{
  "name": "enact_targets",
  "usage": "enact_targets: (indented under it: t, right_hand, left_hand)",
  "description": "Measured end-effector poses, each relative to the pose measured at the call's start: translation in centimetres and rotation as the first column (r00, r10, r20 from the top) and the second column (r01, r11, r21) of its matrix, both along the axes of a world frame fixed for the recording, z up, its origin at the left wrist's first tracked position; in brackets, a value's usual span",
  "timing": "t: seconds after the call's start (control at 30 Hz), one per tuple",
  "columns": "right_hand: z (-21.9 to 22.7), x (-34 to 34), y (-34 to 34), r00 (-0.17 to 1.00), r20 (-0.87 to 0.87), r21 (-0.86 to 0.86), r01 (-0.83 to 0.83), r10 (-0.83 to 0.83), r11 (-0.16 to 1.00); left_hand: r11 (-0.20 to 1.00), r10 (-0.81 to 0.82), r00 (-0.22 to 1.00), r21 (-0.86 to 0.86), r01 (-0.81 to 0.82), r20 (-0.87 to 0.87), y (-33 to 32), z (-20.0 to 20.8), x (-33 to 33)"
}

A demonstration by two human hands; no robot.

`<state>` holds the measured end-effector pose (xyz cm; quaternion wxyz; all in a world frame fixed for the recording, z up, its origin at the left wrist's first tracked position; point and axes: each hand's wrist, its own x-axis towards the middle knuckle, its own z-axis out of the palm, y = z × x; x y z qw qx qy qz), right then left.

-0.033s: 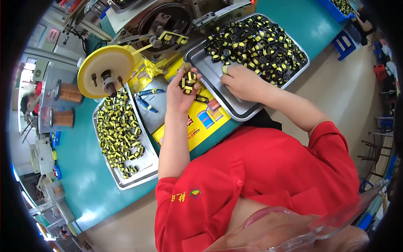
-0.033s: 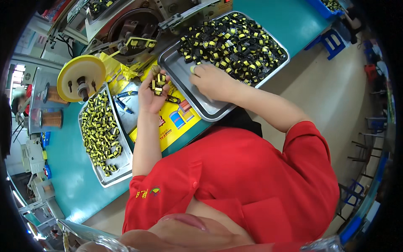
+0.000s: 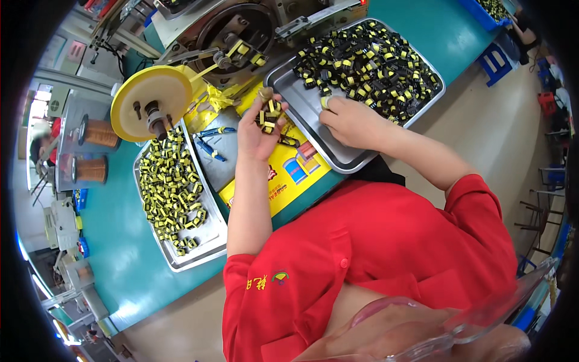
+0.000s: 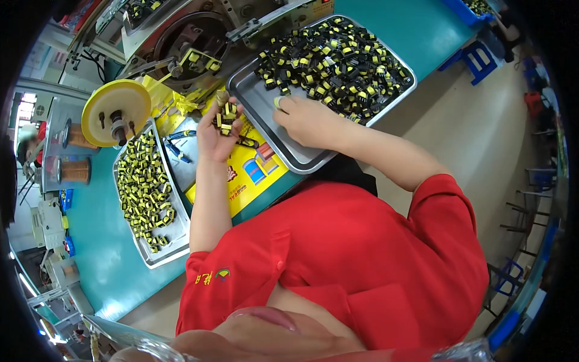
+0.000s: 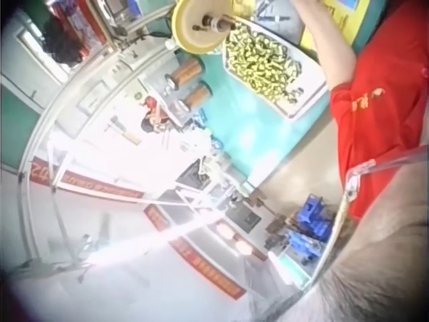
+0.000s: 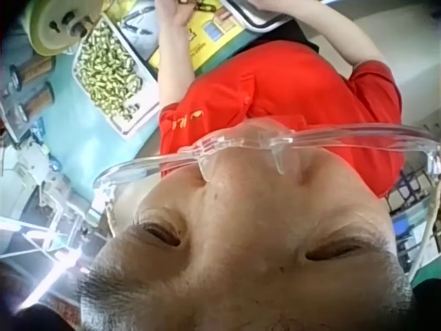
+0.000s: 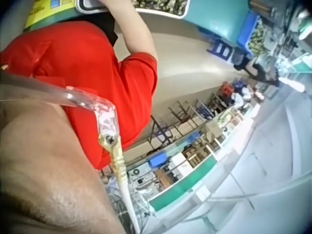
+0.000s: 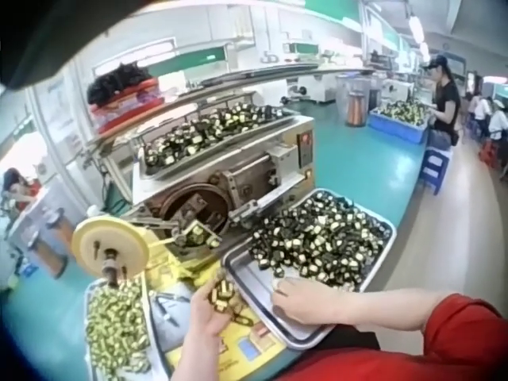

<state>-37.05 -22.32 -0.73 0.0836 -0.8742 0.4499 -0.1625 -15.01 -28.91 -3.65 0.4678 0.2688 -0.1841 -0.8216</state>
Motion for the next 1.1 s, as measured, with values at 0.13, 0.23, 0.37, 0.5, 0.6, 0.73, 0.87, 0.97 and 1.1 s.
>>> enact_targets:
  t: [0.13, 0.23, 0.37, 0.5, 0.6, 0.73, 0.87, 0.97, 1.1]
  right_hand:
    - [-1.0, -0.9, 0.6, 0.998, 0.002, -0.025, -0.059, 0.059, 0.998]
    - [-1.6, -0.5, 1.0, 0.994, 0.089, 0.048, -0.065, 0.061, 0.997]
    - [-1.2, -0.6, 1.7, 0.992, 0.116, 0.144, -0.055, 0.038, 0.988]
    - [-0.6, -0.6, 0.9, 1.000, 0.004, 0.230, -0.006, 0.005, 0.973]
    - [0.6, 0.5, -1.1, 0.968, 0.251, 0.104, -0.003, -0.023, 0.995]
    - [2.7, 3.9, -4.6, 0.780, 0.622, -0.038, 0.115, -0.067, 0.993]
    - [2.5, 7.0, -7.8, 0.788, 0.579, -0.149, 0.351, -0.206, 0.924]
    - [2.2, 7.9, -9.7, 0.751, 0.618, -0.152, 0.404, -0.232, 0.902]
    - [1.3, 9.0, -10.5, 0.629, 0.726, -0.021, 0.423, -0.277, 0.906]
  left_hand:
    - [0.998, -0.045, 0.996, -0.048, 0.042, -0.080, -1.9, 0.8, -1.0]
    - [0.999, -0.046, 0.977, -0.008, 0.045, -0.206, -3.5, 3.7, -3.5]
    - [0.989, -0.061, 0.915, 0.102, 0.110, -0.398, -3.9, 3.5, -2.9]
    - [0.995, -0.035, 0.997, 0.093, 0.042, -0.070, -0.7, 2.4, -1.6]
    - [0.998, -0.049, 0.999, 0.047, 0.049, -0.008, 0.2, 0.4, -0.6]
    - [1.000, -0.019, 1.000, 0.019, 0.019, -0.009, 0.2, 0.8, -0.6]
    - [0.999, -0.054, 0.994, 0.001, 0.055, -0.092, 0.2, -0.2, 0.2]
    - [0.996, -0.082, 0.987, -0.027, 0.079, -0.135, -0.1, -0.2, 0.1]
    - [0.995, -0.095, 0.988, -0.005, 0.095, -0.124, -0.4, -0.4, -0.4]
